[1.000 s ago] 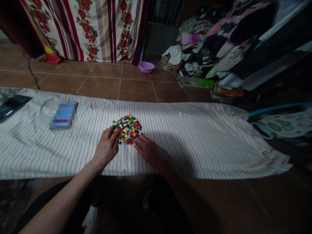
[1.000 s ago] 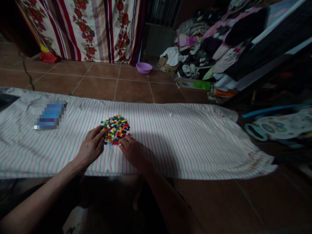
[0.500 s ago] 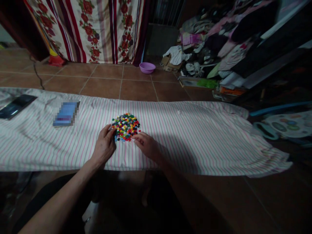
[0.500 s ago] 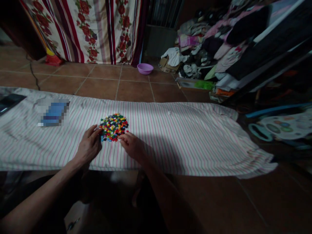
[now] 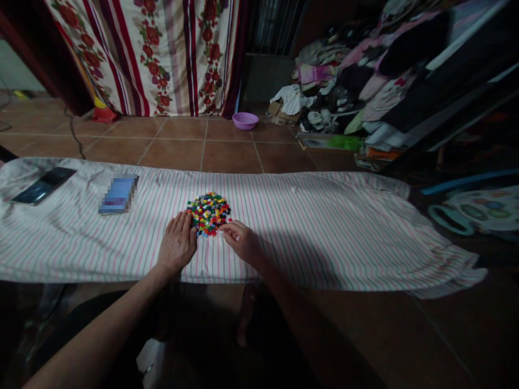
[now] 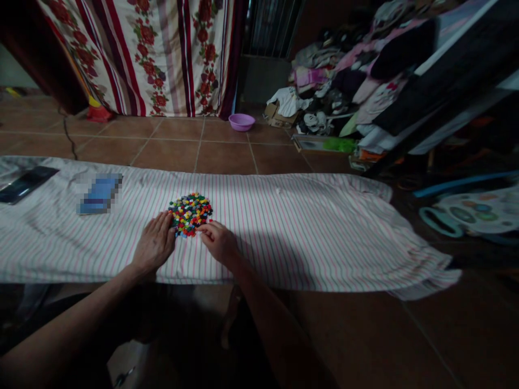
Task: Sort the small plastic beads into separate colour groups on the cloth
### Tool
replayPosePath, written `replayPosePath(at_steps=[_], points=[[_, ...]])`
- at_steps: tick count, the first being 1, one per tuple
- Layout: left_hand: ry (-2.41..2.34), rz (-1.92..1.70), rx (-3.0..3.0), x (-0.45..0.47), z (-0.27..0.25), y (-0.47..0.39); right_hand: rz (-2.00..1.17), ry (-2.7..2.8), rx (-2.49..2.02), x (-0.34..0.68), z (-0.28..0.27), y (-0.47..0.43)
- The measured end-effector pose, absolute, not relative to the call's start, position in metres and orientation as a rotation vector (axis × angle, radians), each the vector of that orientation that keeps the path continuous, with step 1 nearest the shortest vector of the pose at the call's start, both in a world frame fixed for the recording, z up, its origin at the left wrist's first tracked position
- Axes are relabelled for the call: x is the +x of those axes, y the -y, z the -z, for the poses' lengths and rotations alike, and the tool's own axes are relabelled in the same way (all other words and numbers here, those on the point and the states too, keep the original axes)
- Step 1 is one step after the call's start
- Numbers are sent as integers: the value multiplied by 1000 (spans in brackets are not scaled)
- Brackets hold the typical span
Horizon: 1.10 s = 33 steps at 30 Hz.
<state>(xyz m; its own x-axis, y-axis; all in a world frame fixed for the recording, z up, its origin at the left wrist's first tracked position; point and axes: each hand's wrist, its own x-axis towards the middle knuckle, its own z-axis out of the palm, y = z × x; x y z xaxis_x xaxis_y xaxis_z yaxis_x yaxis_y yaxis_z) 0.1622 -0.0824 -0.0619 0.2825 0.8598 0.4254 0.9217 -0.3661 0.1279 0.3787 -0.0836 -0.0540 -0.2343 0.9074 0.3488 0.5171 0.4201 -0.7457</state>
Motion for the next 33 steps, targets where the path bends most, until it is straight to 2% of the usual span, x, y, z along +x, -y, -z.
replayPosePath(at_steps=[7, 24, 33], points=[[1681, 512, -2428, 166, 56, 84, -538, 1838, -1308, 385, 55, 87], [1654, 609, -2366, 167, 62, 83, -59, 1350, -1852, 519, 54, 23], [1643, 604, -2394, 167, 60, 83, 25, 1225, -2091, 558, 50, -9]])
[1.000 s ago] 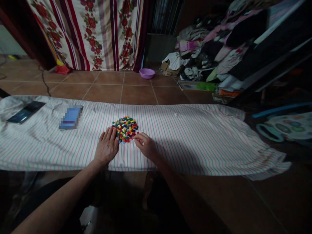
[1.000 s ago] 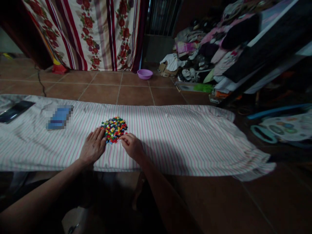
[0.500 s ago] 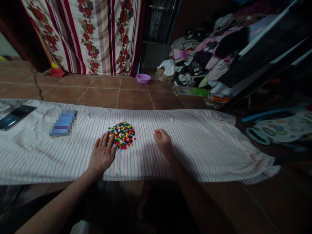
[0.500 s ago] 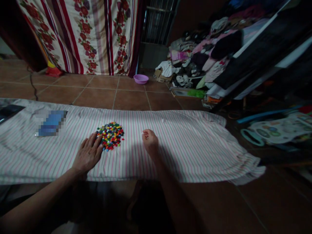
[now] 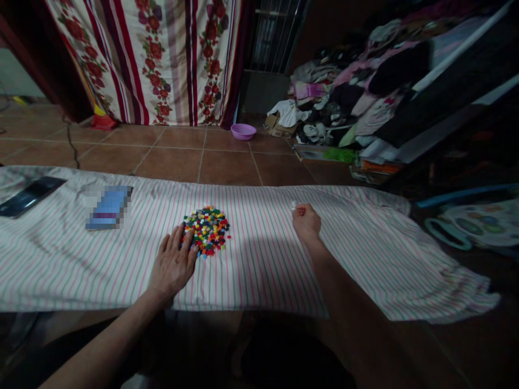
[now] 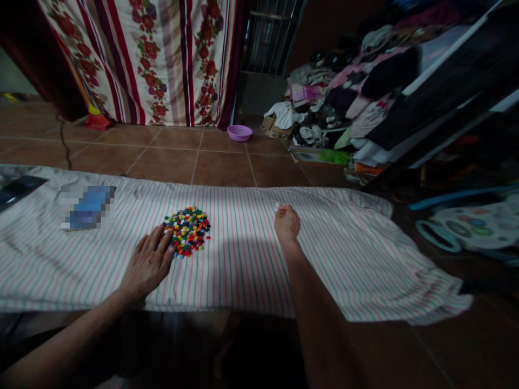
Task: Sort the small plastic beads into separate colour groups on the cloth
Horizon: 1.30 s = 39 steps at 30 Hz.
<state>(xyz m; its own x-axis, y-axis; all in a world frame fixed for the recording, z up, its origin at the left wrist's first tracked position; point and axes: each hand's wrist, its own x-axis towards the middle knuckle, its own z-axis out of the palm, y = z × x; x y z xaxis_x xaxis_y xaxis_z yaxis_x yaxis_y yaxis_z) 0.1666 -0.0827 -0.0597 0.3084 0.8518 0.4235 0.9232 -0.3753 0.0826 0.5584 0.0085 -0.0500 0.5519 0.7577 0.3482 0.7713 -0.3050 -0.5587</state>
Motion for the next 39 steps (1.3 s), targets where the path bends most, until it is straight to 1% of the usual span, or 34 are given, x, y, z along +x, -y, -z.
replayPosePath(at_steps=[12, 20, 22, 27, 29, 33, 39], points=[[1692, 548, -2372, 168, 58, 84, 125, 1257, -2229, 567, 50, -27], [1720, 545, -2370, 168, 57, 84, 128, 1277, -2077, 549, 41, -19], [1734, 543, -2372, 168, 56, 84, 69, 1326, -1970, 529, 38, -11], [1774, 604, -2369, 168, 54, 84, -377, 1654, -1489, 453, 41, 22], [1782, 638, -2382, 168, 55, 84, -487, 1752, -1359, 426, 44, 37], [1788, 737, -2386, 168, 57, 83, -575, 1922, -1261, 395, 47, 57], [1773, 838, -2373, 165, 61, 82, -573, 2010, -1265, 388, 49, 62]])
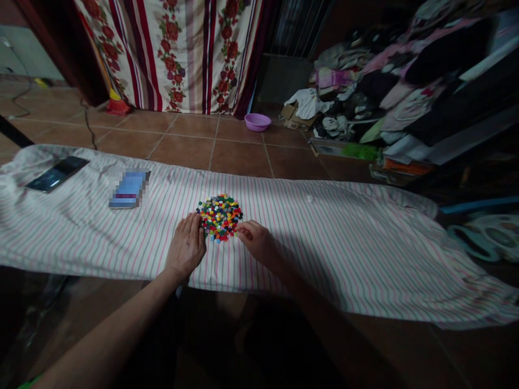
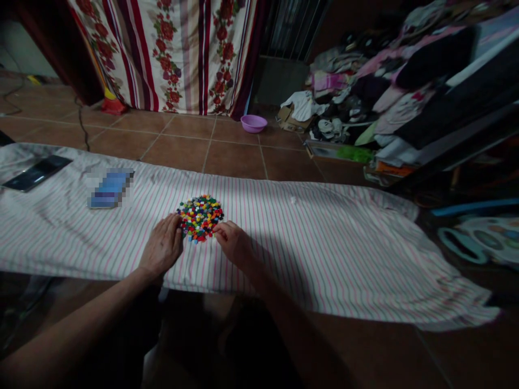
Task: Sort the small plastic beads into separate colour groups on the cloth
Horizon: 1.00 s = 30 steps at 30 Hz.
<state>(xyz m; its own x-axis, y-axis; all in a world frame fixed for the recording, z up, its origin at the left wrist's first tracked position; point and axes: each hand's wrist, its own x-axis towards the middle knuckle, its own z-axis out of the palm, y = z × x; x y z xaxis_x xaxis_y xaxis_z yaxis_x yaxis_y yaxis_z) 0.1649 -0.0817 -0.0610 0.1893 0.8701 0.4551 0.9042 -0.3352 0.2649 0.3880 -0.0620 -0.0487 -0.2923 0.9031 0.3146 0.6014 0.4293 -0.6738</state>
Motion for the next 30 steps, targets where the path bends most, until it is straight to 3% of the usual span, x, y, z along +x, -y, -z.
replayPosePath(at_steps=[20, 30], points=[[1723, 792, -2379, 165, 60, 81, -392, 2092, -1342, 381, 52, 71], [1675, 752, -2365, 163, 63, 80, -480, 1974, -1330, 388, 55, 72]])
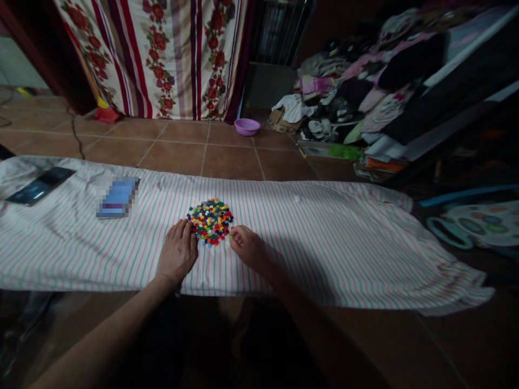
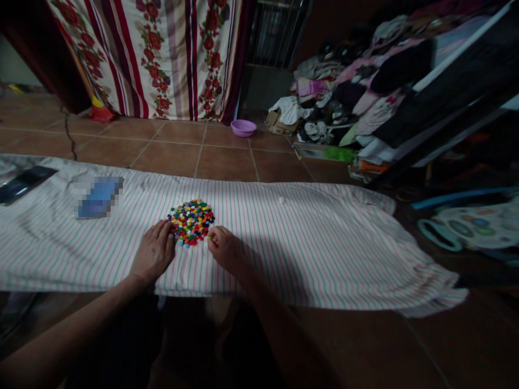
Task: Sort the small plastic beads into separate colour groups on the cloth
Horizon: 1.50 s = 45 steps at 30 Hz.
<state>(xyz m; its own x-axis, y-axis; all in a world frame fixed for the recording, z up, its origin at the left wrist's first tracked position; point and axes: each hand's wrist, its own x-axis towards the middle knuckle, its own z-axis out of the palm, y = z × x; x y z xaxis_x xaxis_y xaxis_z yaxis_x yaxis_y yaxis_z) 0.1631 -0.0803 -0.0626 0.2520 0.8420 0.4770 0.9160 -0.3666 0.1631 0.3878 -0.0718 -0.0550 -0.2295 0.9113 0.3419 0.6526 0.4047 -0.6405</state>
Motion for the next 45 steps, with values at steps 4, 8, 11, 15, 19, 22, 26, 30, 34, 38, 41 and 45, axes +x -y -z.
replayPosePath(at_steps=[4, 8, 11, 15, 19, 22, 26, 30, 34, 38, 41, 45], points=[[1664, 763, -2352, 163, 62, 80, -433, 1901, -1334, 390, 54, 70], [1659, 762, -2353, 164, 61, 80, -349, 1877, -1357, 398, 51, 67], [1656, 763, -2351, 164, 62, 79, -295, 1853, -1365, 407, 52, 62], [1650, 749, -2342, 164, 62, 79, -284, 1784, -1385, 425, 56, 51], [1634, 742, -2337, 163, 61, 79, -255, 1706, -1442, 448, 58, 35], [1629, 751, -2344, 163, 61, 80, -222, 1666, -1521, 466, 57, 21], [1635, 772, -2346, 164, 60, 80, -128, 1609, -1645, 487, 56, 0], [1648, 755, -2346, 164, 59, 80, -76, 1574, -1745, 504, 57, -21], [1656, 744, -2335, 165, 59, 81, -29, 1544, -1822, 513, 59, -38], [1648, 740, -2339, 166, 58, 81, 5, 1551, -1829, 514, 63, -49], [1657, 732, -2342, 166, 58, 81, 19, 1530, -1845, 513, 66, -55], [1669, 721, -2342, 165, 59, 81, 24, 1462, -1852, 511, 69, -62]])
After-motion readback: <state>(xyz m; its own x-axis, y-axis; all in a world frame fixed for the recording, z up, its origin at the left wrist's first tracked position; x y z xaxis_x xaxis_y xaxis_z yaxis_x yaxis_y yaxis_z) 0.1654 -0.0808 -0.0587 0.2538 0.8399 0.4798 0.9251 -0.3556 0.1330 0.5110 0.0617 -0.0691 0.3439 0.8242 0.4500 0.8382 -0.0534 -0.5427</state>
